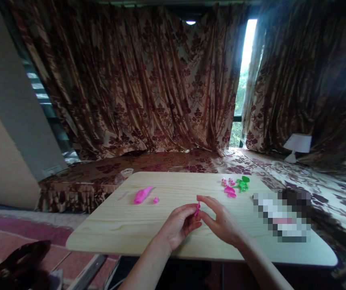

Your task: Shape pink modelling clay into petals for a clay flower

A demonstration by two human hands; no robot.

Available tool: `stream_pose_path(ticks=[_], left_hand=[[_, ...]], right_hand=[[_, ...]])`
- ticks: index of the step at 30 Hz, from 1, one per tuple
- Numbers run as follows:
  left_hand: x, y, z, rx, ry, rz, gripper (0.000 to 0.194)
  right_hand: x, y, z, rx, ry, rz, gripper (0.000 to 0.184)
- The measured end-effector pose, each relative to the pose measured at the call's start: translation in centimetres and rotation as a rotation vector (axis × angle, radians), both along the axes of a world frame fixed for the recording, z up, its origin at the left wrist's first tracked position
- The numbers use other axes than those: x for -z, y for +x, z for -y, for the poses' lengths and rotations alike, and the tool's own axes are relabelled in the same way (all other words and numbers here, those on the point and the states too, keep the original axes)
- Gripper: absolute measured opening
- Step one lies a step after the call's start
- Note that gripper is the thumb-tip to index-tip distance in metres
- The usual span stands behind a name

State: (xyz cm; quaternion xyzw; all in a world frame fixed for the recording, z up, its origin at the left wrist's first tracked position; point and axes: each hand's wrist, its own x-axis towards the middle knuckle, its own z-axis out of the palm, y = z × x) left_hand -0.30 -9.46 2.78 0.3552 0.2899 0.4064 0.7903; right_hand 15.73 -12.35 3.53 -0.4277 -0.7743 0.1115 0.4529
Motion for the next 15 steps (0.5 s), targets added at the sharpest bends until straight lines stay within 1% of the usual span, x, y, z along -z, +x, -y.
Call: stream_pose_path(ticks=[3, 6, 11, 13, 15], left_hand=[[0.1, 0.1, -0.2, -0.034, 0.015, -0.054, 0.016], [0.2, 0.1, -0.1, -0.06, 0.04, -0.082, 0.013], [0.5, 0.3, 0.2, -0.113, 0.083, -0.116, 0.018], [0.6, 0.5, 0.2, -0.137, 0.09, -0.116, 0.017], [0.5, 0.6, 0.2, -0.158, 0.097, -0.107, 0.015]], right_hand=[[-0.2, 0.1, -0.3, -0.021, 0.003, -0.03, 0.029], [0.0, -0.1, -0.7, 0.012, -0.002, -0.069, 0.015], [0.9, -0.7, -1.2, 0.127, 0.019, -0.158, 0.007], [0.9, -1.1, -1.0, 0.146, 0.025, -0.178, 0.006], [0.7, -1.4, -0.6, 0.125, 0.031, -0.177, 0.006]])
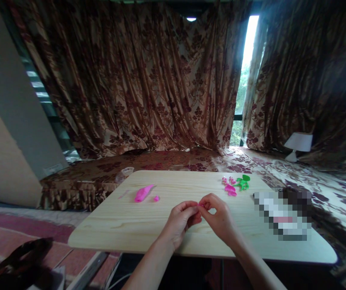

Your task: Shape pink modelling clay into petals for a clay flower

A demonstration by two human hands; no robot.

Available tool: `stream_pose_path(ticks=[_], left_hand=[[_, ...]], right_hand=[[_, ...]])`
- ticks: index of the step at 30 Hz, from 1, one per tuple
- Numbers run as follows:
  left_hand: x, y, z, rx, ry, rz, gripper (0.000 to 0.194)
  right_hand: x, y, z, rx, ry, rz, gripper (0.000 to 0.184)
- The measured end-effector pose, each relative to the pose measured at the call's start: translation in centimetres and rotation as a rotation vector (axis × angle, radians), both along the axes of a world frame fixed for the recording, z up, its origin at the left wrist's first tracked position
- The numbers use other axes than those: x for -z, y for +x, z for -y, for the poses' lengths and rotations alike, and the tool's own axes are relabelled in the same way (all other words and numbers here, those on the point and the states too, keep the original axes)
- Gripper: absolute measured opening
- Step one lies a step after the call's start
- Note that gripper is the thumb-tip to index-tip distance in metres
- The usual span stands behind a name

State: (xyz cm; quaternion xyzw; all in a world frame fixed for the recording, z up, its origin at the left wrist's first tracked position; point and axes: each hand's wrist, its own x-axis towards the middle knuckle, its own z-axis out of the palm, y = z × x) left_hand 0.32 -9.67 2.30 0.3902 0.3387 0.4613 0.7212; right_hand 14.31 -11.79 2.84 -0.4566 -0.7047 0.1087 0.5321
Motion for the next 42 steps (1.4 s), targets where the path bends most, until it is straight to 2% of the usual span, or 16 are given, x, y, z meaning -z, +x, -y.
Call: stream_pose_path(ticks=[6, 13, 17, 23, 28, 37, 42], left_hand=[[-0.6, -0.2, 0.2, -0.014, 0.048, 0.036, 0.015], [-0.8, -0.3, 0.3, -0.031, 0.096, 0.013, 0.016], [-1.0, -0.2, 0.4, -0.006, 0.124, 0.0, 0.019], [-1.4, -0.2, 0.7, 0.012, 0.152, -0.027, 0.018], [-1.8, -0.3, 0.8, 0.053, 0.191, -0.041, 0.019], [-1.1, -0.5, 0.4, -0.025, 0.278, -0.185, 0.022], [-1.3, -0.6, 0.2, -0.073, 0.347, -0.248, 0.02]], right_hand=[[-0.9, -0.3, 0.6, -0.108, 0.027, -0.01, 0.019], [-0.2, 0.0, -0.1, -0.13, -0.082, -0.198, 0.013], [-0.1, 0.1, -0.3, -0.152, -0.13, -0.239, 0.007], [-0.1, 0.4, -0.3, -0.17, -0.197, -0.325, 0.014], [0.0, 0.5, -0.3, -0.183, -0.227, -0.318, 0.015], [0.3, 0.3, -0.5, -0.157, -0.223, -0.305, 0.015], [0.2, 0.5, -0.4, -0.126, -0.22, -0.296, 0.024]])
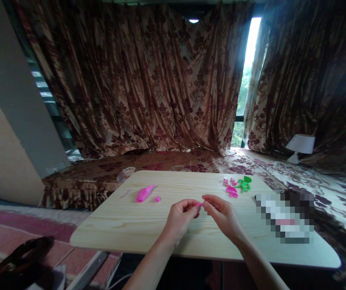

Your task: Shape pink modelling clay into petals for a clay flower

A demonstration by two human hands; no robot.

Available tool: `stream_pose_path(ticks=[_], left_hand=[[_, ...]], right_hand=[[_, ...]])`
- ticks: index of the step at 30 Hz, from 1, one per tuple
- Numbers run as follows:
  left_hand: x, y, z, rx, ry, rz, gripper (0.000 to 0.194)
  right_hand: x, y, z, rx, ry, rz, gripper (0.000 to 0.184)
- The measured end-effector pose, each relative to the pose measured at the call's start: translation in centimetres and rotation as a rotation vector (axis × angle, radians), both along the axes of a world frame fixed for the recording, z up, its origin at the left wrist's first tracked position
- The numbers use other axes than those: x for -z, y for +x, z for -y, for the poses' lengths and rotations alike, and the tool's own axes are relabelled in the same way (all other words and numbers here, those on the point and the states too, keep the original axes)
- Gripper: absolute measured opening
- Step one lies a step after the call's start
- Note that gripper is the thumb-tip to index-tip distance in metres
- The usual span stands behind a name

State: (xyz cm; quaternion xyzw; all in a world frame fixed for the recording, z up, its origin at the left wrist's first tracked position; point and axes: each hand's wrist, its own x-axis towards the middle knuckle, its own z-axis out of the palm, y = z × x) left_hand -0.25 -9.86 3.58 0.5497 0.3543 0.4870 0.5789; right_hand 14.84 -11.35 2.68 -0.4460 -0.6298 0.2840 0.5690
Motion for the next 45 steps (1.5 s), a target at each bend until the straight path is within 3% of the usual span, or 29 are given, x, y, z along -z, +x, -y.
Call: stream_pose_path(ticks=[6, 14, 31, 36, 40, 45], left_hand=[[-0.1, 0.1, -0.1, -0.019, 0.053, -0.053, 0.018], [-0.1, 0.4, 0.1, -0.027, 0.064, -0.052, 0.022], [-0.6, 0.9, 0.3, -0.15, 0.229, -0.141, 0.019], [-1.2, 0.8, 0.6, -0.123, 0.289, -0.211, 0.019], [-0.9, 0.7, 0.7, -0.142, 0.213, -0.165, 0.026], [-0.4, 0.5, 0.6, -0.026, 0.18, -0.117, 0.028]], right_hand=[[-0.5, -0.5, 0.4, -0.018, 0.027, 0.064, 0.016], [-0.3, -0.7, 0.5, 0.13, 0.143, 0.119, 0.016], [-0.5, -0.7, 0.8, 0.123, 0.17, 0.104, 0.022], [-1.1, -0.4, 1.2, 0.081, 0.237, 0.199, 0.014], [-1.4, -0.6, 1.3, 0.09, 0.251, 0.173, 0.013], [-1.3, -0.8, 1.4, 0.073, 0.241, 0.143, 0.015]])
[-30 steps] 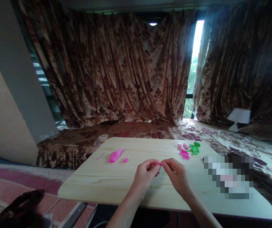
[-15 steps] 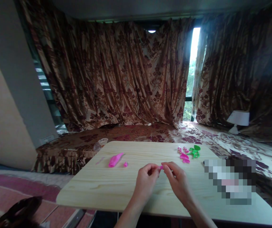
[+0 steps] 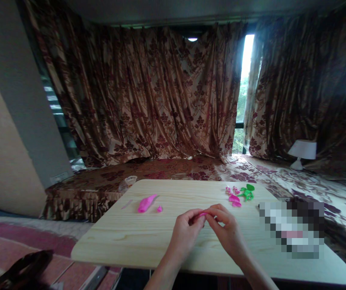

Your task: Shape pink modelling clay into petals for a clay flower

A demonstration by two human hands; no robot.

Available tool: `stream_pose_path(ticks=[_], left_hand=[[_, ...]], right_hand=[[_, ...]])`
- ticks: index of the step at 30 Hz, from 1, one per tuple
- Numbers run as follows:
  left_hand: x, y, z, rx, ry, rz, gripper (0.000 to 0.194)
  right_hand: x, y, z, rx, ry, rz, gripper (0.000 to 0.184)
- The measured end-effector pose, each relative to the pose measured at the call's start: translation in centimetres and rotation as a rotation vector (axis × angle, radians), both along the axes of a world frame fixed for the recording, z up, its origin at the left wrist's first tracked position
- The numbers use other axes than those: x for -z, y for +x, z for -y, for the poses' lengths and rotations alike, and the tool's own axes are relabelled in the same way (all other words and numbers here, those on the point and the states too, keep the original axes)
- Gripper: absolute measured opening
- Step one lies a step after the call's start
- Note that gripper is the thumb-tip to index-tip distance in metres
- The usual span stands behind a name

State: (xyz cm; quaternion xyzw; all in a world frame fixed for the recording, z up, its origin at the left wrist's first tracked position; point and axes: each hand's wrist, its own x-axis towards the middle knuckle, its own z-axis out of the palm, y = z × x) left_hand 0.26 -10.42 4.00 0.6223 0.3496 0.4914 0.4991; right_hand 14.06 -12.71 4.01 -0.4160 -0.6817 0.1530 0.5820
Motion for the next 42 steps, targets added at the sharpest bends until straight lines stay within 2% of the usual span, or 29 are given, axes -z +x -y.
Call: stream_pose_path(ticks=[9, 17, 21, 28, 33, 36, 42], left_hand=[[0.2, -0.2, -0.3, -0.026, 0.036, -0.053, 0.022], [-0.3, -0.1, 0.7, 0.102, -0.114, 0.038, 0.024], [-0.1, 0.0, 0.5, 0.107, -0.097, 0.018, 0.022], [0.4, 0.0, 0.1, 0.105, -0.078, -0.004, 0.027], [0.3, -0.2, 0.2, 0.07, -0.006, -0.093, 0.027], [0.0, -0.3, 0.3, 0.072, 0.036, -0.145, 0.027], [-0.1, -0.5, 0.4, 0.121, -0.032, -0.092, 0.026]], right_hand=[[0.5, 0.5, -0.3, 0.032, 0.05, 0.042, 0.012], [-0.4, 0.3, 0.1, -0.005, -0.01, 0.011, 0.012], [-0.1, 0.1, 0.1, -0.021, -0.02, -0.001, 0.011], [0.5, 0.5, -0.2, 0.056, 0.081, 0.126, 0.011], [-0.1, 0.8, 0.1, 0.01, 0.042, 0.171, 0.016], [-0.7, 0.9, 0.1, -0.038, -0.01, 0.187, 0.01], [-1.4, 1.0, 0.1, -0.068, -0.041, 0.201, 0.01]])
